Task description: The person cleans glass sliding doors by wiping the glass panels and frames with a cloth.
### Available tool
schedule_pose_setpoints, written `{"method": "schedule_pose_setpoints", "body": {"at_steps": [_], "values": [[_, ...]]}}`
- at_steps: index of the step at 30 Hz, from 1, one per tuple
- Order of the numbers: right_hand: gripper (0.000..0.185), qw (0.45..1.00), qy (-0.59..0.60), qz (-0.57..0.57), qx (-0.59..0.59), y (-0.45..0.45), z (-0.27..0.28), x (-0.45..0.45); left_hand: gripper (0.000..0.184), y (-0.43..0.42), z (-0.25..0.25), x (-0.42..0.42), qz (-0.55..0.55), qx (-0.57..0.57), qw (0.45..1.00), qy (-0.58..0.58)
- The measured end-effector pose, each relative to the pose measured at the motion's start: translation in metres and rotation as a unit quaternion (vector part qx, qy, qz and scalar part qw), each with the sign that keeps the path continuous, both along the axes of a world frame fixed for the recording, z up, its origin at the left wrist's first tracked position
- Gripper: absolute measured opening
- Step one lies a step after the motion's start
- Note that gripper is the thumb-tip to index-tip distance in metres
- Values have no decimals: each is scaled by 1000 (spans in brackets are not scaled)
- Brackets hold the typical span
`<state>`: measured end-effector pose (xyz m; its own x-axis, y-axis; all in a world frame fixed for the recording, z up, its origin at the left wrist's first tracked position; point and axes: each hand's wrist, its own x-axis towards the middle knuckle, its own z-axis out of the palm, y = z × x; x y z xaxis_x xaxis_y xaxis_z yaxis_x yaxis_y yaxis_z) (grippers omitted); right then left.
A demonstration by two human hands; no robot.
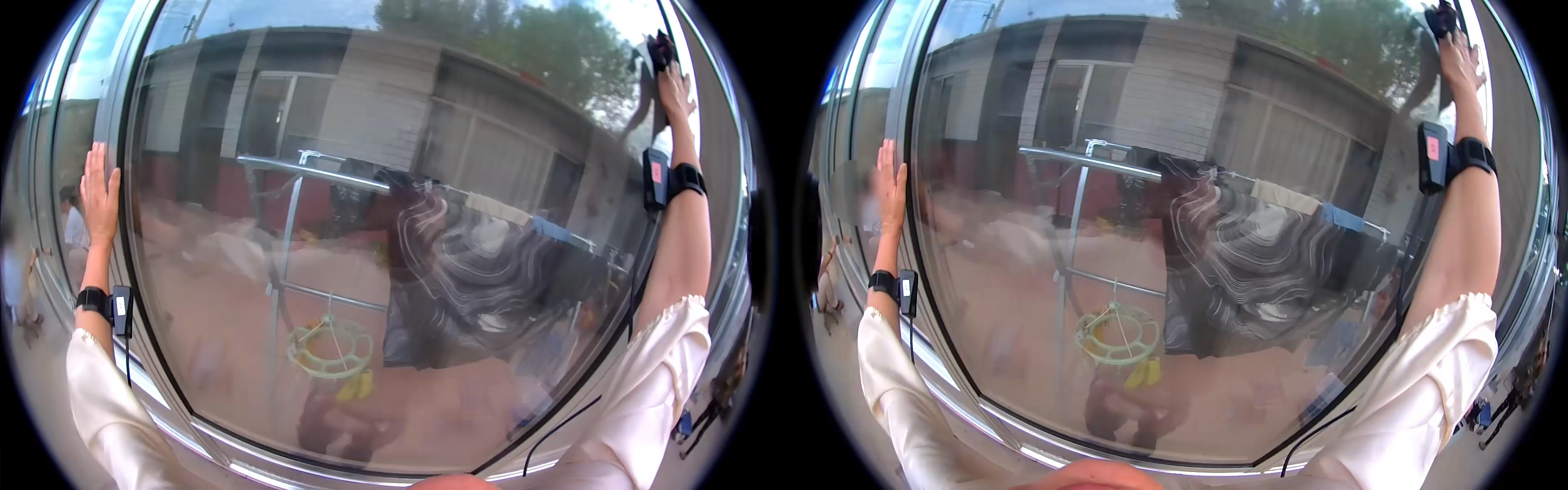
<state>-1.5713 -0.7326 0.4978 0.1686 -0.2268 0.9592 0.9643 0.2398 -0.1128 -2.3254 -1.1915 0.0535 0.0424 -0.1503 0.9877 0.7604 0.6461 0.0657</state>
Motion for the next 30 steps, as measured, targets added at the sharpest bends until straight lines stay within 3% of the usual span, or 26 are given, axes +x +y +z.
{"method": "schedule_pose_setpoints", "body": {"at_steps": [2,5,7,9,12,13,15,16,19,21,23,25,27,29,30], "values": [[64,989,67,-101,-89,18,7,32,53,0,2,5,15,26,999,11],[58,964,135,-217,-69,12,-16,37,56,-2,28,13,-23,64,996,59],[57,973,140,-182,-19,27,-9,55,58,-7,46,24,-22,32,995,89],[60,980,169,35,-100,29,-2,61,61,-11,66,28,-18,-20,992,122],[73,991,112,63,-38,60,12,59,62,-5,78,37,-26,-103,988,111],[78,980,182,56,-64,32,3,25,63,-5,83,35,-32,-127,985,115],[76,973,146,48,-172,-12,13,-28,62,-4,80,28,-78,-131,980,128],[76,973,150,47,-170,-29,17,-56,61,-5,79,28,-90,-131,979,131],[78,994,49,96,-19,-101,16,-167,59,-4,66,49,-110,-122,978,128],[74,988,58,139,-24,-167,5,-260,57,0,62,54,-123,-113,978,124],[79,990,17,129,-51,-176,57,-315,58,0,60,52,-140,-110,977,118],[75,995,-21,72,64,-214,49,-378,59,-2,60,54,-153,-110,973,131],[66,994,-110,-3,12,-250,60,-425,61,-4,57,55,-180,-115,970,120],[65,980,-136,-7,148,-250,75,-469,62,-2,57,53,-181,-115,969,122],[50,979,-182,-2,88,-293,37,-492,62,-5,56,50,-185,-115,968,125]]}}
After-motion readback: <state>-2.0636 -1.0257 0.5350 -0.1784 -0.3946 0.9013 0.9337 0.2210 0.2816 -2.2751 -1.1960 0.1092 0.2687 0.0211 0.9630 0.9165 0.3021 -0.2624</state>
